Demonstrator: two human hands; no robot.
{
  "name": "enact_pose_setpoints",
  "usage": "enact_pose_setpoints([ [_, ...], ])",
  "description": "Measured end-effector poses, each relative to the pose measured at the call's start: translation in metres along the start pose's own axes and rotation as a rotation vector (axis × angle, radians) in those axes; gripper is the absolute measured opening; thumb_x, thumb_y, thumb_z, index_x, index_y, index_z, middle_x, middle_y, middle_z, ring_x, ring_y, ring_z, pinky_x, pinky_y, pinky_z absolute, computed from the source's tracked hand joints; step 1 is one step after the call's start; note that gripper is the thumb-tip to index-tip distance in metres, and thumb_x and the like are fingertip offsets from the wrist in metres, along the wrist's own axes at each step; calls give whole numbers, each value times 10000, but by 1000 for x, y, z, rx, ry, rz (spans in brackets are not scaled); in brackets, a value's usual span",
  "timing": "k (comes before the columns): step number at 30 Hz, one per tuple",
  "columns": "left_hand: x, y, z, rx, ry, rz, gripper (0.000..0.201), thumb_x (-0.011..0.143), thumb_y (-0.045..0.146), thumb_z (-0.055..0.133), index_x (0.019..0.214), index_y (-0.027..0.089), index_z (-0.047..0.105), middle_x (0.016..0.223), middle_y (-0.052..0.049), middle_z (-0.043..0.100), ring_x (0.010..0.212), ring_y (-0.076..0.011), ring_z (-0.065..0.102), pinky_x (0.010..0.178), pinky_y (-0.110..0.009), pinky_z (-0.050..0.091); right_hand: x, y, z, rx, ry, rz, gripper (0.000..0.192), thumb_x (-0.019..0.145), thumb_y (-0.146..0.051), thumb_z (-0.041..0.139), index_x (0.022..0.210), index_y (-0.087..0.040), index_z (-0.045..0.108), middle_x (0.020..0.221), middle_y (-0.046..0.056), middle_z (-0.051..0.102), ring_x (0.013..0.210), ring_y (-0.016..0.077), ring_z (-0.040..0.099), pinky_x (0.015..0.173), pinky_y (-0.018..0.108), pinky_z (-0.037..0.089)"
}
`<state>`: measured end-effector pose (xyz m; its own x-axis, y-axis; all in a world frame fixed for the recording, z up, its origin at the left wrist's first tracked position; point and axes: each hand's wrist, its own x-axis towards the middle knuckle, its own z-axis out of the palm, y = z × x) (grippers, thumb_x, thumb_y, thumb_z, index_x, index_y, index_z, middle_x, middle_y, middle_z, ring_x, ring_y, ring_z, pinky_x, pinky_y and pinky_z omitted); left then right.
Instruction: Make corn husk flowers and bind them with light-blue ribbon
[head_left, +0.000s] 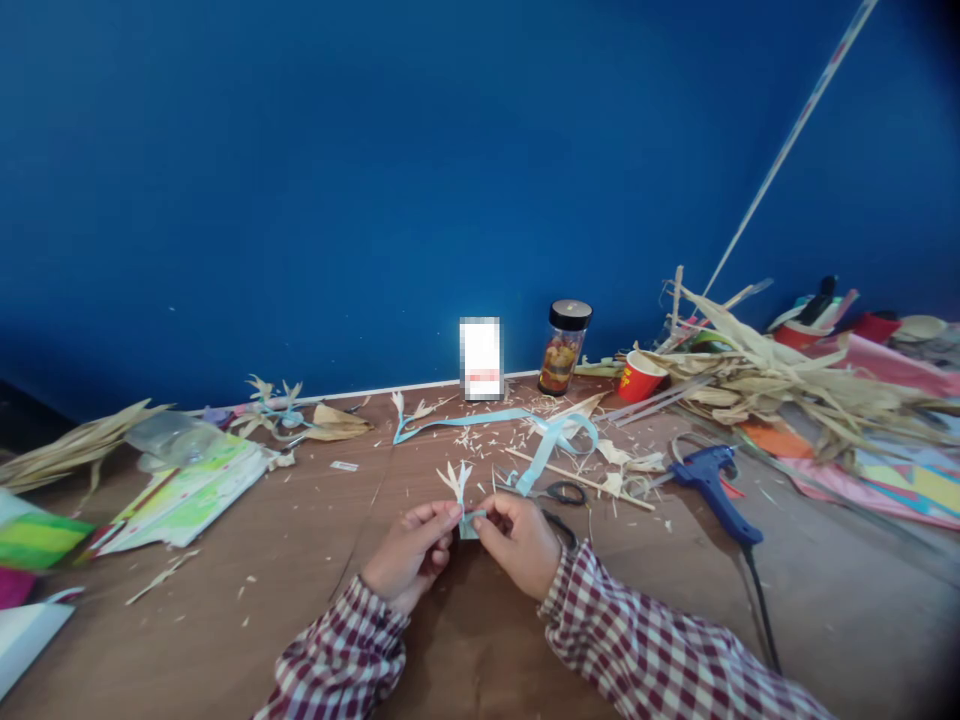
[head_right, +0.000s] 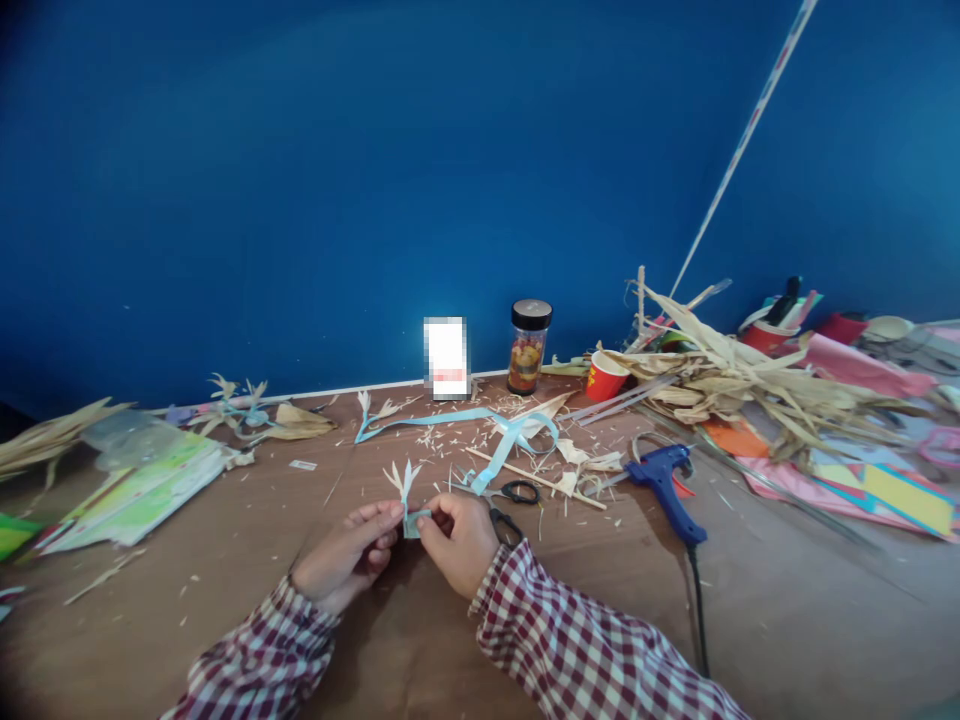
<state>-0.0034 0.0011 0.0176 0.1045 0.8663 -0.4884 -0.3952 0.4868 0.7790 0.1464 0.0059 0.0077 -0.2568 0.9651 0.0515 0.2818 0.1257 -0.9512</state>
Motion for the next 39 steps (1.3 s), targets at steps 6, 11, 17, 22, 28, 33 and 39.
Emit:
enact_pose_setpoints([
  [6,4,-7,-3,8,14,14,255,565,299,737,698,136,594,420,78,419,350,10,299,333,-81,203,-2,-2,1,0,-3,-11,151,782,-264,486,706,-160,564,545,-35,469,479,83,405,457,191,313],
  [11,4,-6,-2,23,37,21,286,543,311,745,702,130,591,432,76,428,351,7,301,328,-87,201,-2,-2,0,-21,23,-15,145,779,-257,490,699,-156,555,552,-35,465,496,84,407,476,193,323],
  [17,3,-6,-3,71,47,1,299,553,326,738,722,135,582,411,84,426,331,7,305,323,-89,201,0,-2,0,-1,-7,-4,136,776,-246,486,693,-154,542,535,-43,440,476,76,386,454,185,310],
  [22,3,-6,-3,96,67,-14,319,553,328,738,753,137,579,431,81,450,334,7,324,325,-87,222,-1,-1,0,-12,-9,-1,126,775,-245,486,698,-160,539,531,-43,449,466,76,393,441,182,309],
  [28,1,-6,0,96,61,-17,322,555,333,736,752,135,575,409,85,442,335,5,330,334,-87,235,-1,1,1,-11,8,-30,125,778,-242,489,698,-163,543,538,-42,456,476,77,395,453,183,315],
  [33,-1,-6,2,122,68,-1,335,546,350,735,743,133,572,397,88,441,319,6,323,332,-98,222,-1,0,1,14,2,-29,119,777,-241,492,708,-159,544,540,-43,451,476,77,389,449,184,313],
  [39,-1,-8,4,156,95,42,353,530,378,732,722,127,575,385,87,443,312,-5,332,330,-118,221,-2,-4,1,25,-3,-43,126,776,-254,500,696,-163,534,529,-49,429,474,75,377,448,185,306],
])
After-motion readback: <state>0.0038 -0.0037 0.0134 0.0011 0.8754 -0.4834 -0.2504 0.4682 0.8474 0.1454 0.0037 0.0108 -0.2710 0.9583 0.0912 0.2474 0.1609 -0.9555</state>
